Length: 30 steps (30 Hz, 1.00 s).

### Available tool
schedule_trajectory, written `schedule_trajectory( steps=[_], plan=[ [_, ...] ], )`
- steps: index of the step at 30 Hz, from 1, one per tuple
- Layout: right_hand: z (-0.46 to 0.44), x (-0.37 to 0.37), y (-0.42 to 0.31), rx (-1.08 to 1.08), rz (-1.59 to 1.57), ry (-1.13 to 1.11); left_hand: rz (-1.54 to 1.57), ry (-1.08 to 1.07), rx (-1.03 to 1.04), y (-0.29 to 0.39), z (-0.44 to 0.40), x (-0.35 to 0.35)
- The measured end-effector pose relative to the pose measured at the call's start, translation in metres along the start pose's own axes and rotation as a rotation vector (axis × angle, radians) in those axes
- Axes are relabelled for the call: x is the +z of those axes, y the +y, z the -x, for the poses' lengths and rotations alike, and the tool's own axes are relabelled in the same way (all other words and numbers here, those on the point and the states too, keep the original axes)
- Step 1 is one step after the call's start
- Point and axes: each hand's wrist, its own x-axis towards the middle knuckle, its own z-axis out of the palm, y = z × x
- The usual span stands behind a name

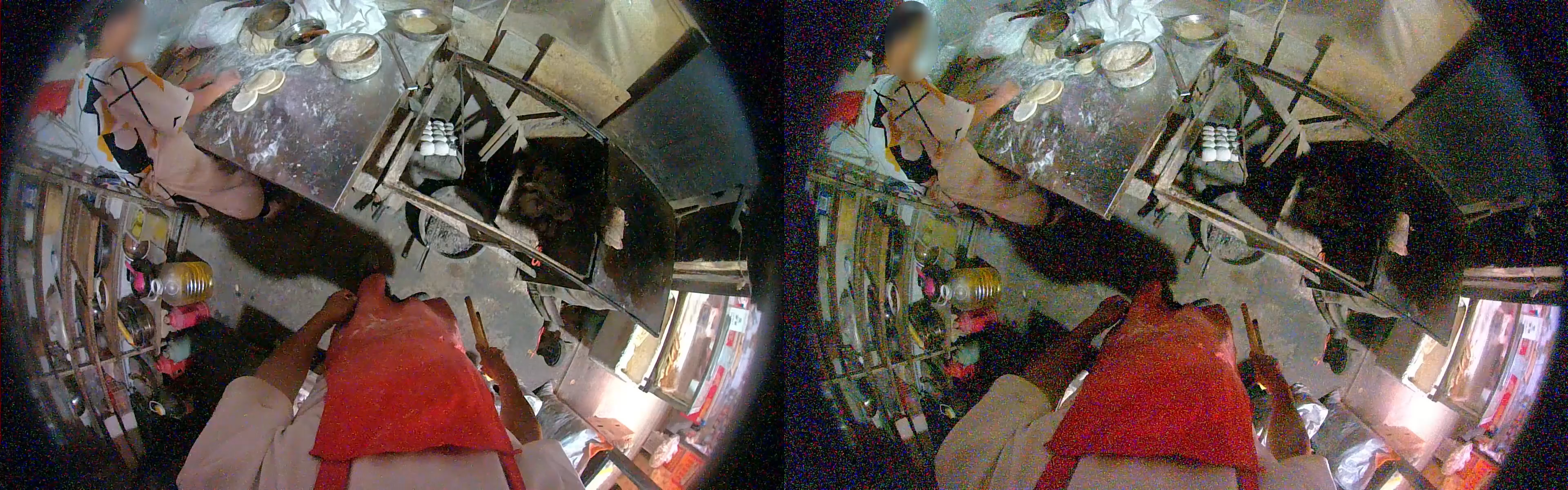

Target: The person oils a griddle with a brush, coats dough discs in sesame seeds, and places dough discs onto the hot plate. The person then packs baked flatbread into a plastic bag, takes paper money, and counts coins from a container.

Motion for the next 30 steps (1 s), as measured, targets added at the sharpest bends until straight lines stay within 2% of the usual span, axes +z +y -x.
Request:
schedule_trajectory(
  steps=[1,2,4,5,7,8,10,11,13,14,16,20,22,23,25,28,30],
  plan=[
    [0.001,-0.001,-0.001,-0.002,0.003,0.039,0.168,-0.026,-0.147,-0.004,-0.003,0.004],
    [-0.002,0.028,0.012,-0.003,0.003,0.039,0.169,-0.025,-0.147,-0.002,-0.003,0.002],
    [-0.011,0.112,0.050,0.399,-0.852,-0.109,0.120,-0.073,-0.128,0.004,-0.002,-0.005],
    [-0.008,0.086,0.040,0.399,-0.852,-0.109,0.120,-0.073,-0.128,0.000,-0.003,-0.001],
    [-0.001,0.003,0.005,-0.009,-0.274,0.049,0.075,0.003,-0.050,-0.015,-0.007,0.012],
    [-0.003,0.011,0.007,-0.009,-0.275,0.048,0.075,0.002,-0.050,-0.016,-0.007,0.013],
    [-0.009,0.045,0.018,0.237,-0.598,-0.182,0.130,0.014,-0.057,-0.018,-0.007,0.016],
    [-0.007,0.037,0.014,0.237,-0.599,-0.183,0.130,0.013,-0.057,-0.024,-0.009,0.021],
    [-0.002,0.013,0.005,0.027,-0.215,-0.059,0.068,-0.023,-0.073,-0.036,-0.016,0.032],
    [-0.004,0.026,0.009,0.028,-0.215,-0.060,0.068,-0.024,-0.073,-0.033,-0.015,0.029],
    [-0.010,0.083,0.030,0.383,-0.957,0.005,0.078,0.008,-0.037,-0.022,-0.009,0.020],
    [-0.006,0.108,0.041,0.307,-0.788,0.021,0.087,-0.009,-0.057,-0.017,-0.007,0.017],
    [-0.009,0.076,0.028,0.140,-0.321,-0.095,0.182,0.019,-0.132,0.000,0.001,0.005],
    [-0.009,0.053,0.019,0.140,-0.321,-0.095,0.181,0.019,-0.132,-0.001,0.000,0.006],
    [-0.007,-0.004,-0.005,0.021,-0.078,-0.072,0.164,-0.028,-0.110,-0.006,-0.003,0.009],
    [-0.010,-0.002,-0.004,0.024,-0.098,-0.107,0.222,-0.011,-0.202,-0.003,-0.005,0.010],
    [-0.009,-0.001,-0.004,0.026,-0.119,-0.090,0.168,-0.008,-0.158,-0.014,-0.008,0.016]
  ],
)
